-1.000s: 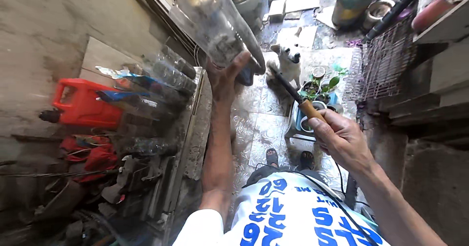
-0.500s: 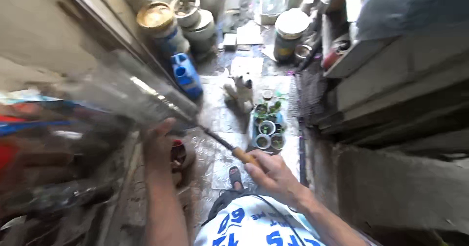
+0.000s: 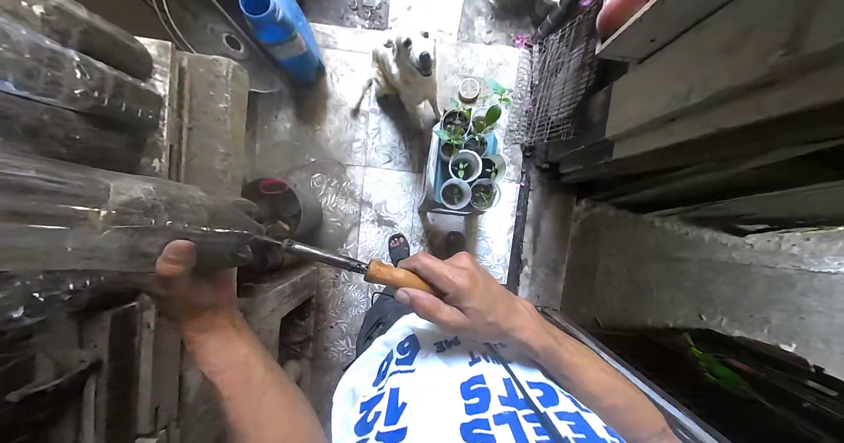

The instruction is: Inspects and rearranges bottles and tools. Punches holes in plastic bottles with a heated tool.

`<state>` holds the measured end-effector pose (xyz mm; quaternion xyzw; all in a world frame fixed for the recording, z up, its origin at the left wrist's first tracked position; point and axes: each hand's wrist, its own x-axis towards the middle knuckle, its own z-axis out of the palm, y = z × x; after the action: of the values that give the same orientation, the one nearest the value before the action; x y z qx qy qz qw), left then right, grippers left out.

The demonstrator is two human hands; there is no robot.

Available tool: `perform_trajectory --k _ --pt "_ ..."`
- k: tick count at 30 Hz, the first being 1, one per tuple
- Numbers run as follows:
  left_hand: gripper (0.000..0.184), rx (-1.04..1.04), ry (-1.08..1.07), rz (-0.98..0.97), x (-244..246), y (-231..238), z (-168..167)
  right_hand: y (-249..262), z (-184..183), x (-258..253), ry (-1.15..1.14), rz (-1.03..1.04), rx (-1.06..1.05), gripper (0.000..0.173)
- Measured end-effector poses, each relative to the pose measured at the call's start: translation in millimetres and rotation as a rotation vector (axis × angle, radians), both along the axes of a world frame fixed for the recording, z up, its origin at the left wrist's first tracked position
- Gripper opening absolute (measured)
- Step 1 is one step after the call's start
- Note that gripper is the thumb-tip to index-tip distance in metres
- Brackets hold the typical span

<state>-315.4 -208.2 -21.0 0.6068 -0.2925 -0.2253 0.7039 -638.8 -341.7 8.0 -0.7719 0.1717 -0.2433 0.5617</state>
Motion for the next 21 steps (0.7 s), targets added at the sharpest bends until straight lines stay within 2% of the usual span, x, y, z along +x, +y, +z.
perform_trajectory --k 4,7,12,14,21 --pt "0.061 0.01 -0.039 0.014 6 9 -16 -1 -2 2 0.006 0.008 0.017 0.032" --pt "0.056 0.011 -0.015 -0.007 9 11 -22 -2 -3 1 0.027 -0.059 0.02 0.034" --pt "0.066 -0.02 -0.03 -0.006 16 12 -27 -27 -4 -6 0.184 -0.418 -0.232 0.068" --pt "0.071 -0.016 -0.018 0.001 16 13 -30 -45 1 -6 0.222 -0.498 -0.27 0.078" --pt "0.079 0.008 -0.004 0.043 13 1 -19 -71 -5 2 0.296 -0.439 -0.135 0.08"
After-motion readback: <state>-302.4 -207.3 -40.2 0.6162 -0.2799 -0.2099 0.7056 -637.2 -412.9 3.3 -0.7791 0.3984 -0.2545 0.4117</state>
